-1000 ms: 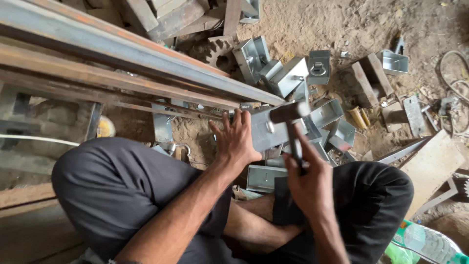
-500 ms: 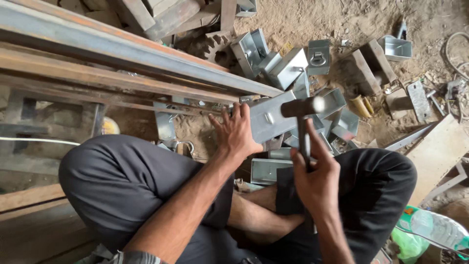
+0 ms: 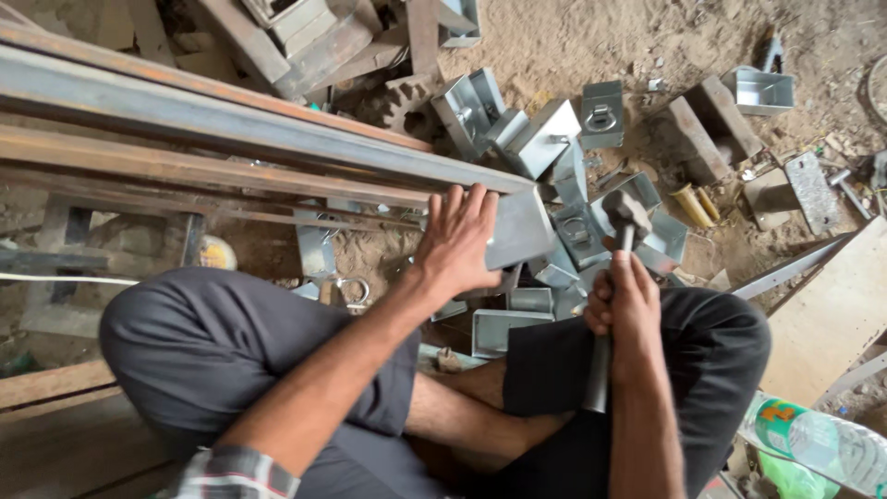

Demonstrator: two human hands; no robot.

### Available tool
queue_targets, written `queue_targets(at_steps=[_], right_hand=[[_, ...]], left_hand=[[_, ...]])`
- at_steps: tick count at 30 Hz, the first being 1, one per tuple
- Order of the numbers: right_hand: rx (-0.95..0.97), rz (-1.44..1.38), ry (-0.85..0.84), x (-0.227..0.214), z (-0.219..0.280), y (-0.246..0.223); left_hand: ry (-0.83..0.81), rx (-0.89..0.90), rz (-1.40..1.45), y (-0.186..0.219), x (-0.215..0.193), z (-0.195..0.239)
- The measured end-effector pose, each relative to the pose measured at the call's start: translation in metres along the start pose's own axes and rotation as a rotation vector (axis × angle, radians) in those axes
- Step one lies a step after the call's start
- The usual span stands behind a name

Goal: The person uses a hammer to adjust and shape galvanized metal electrical boxes. They pick up individual boxes from a pile, strike the sides and corners with a hammer while holding them by hand, and place the finished boxes back on the ground.

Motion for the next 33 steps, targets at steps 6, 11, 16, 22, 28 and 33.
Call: queue_targets(at_steps=[6, 11, 16, 22, 28, 33], right_hand=[[-0.019, 0.191, 0.011, 0.011, 0.01, -0.009], [0.019, 0.06, -0.016, 0.01, 0.011, -0.008], [-0.042, 0.099, -0.009, 0.008, 0.012, -0.004], [-0.459, 0.563, 0.034, 0.024, 0.044, -0.012], [-0.79, 0.927, -0.107, 0.058, 0.076, -0.045], [-0.926, 0.884, -0.083, 0.081, 0.094, -0.054]], left_hand=[[0.499, 0.658, -0.715, -0.036, 0.007, 0.017], [0.041, 0.89, -0.622, -0.03, 0.032, -0.018], [-0.005, 0.651, -0.514, -0.028, -0.002, 0.008], [-0.022, -0.2, 0.341, -0.027, -0.019, 0.039], [-0.305, -0.391, 0.313, -0.029, 0.001, 0.048], [-0.186, -0.313, 0.453, -0.038, 0.02, 0.052]])
Point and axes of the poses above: each hand's wrist, its own z-axis away from the middle knuckle, its own x-axis out of the palm, y = z × x, the point moved 1 cm from there along -z, towards the middle knuckle, and after that the axes turned 7 degrees about y, right-handed, at the moved point
